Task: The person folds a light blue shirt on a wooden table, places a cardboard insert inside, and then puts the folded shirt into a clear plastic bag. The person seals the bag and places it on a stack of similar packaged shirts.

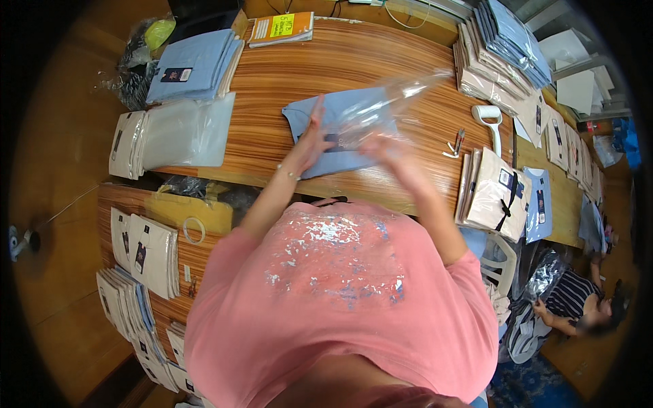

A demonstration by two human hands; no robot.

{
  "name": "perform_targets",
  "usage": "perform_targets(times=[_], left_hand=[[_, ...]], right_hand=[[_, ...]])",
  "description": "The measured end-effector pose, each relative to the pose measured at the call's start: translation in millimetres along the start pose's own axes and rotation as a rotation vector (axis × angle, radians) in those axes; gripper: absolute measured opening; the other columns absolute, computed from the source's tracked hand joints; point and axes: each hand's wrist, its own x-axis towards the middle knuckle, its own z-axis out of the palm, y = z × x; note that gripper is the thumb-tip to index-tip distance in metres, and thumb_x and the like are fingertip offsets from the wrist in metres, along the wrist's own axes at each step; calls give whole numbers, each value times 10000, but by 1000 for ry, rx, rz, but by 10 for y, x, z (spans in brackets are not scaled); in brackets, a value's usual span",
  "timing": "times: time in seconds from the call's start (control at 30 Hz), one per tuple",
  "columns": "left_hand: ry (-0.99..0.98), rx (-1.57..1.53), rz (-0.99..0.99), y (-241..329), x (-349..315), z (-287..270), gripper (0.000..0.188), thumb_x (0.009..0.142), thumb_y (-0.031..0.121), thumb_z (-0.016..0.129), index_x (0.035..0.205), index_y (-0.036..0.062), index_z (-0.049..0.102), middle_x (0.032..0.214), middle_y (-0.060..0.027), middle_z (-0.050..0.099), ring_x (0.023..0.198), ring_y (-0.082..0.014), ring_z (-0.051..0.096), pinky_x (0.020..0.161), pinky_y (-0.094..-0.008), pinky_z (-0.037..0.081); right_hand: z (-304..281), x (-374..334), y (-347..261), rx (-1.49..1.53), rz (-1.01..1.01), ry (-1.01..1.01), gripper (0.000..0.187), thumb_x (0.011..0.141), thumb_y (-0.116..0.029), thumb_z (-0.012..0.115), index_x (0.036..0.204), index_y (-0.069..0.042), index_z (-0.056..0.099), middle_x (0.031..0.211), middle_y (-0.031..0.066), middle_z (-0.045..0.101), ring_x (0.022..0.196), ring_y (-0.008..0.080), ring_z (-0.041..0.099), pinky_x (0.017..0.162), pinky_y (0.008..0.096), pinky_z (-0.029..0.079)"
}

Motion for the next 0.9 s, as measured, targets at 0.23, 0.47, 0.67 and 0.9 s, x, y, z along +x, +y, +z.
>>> perform_targets(times=[0.23, 0.47, 0.67, 0.9], left_hand=[[-87, -411, 69, 276, -23, 254, 562, 865, 187, 577, 1365, 155, 321, 1182, -112, 500, 940, -194, 534, 828, -322, 458], [-80, 612, 542, 215, -250, 612, 229, 801, 55, 544, 1015, 95, 616, 1027, -73, 566, 966, -217, 544, 840, -361, 461], [110, 1287, 743, -40, -698, 902, 328, 786, 315, 656, 1086, 185, 631, 1179, -94, 488, 1200, -314, 379, 962, -523, 301], [255, 928, 745, -351, -962, 701, 411, 730, 260, 737, 1077, 99, 589, 1063, -101, 506, 1059, -285, 489, 858, -404, 425]], right_hand=[[-193, 123, -53, 488, 37, -186, 109, 940, -212, 481, 957, -105, 487, 998, 39, 549, 778, 188, 608, 626, 287, 523], [-167, 190, 968, 717, 375, 176, 312, 926, -293, 510, 1144, -70, 500, 1077, 66, 578, 956, 187, 573, 782, 343, 508], [18, 162, 1040, 684, 676, 35, 381, 923, -319, 505, 1202, -60, 481, 1136, 71, 559, 1019, 192, 557, 826, 352, 491], [-7, 220, 1053, 229, 818, 39, 409, 925, -334, 497, 1230, -63, 468, 1187, 76, 544, 1049, 201, 547, 862, 363, 476]])
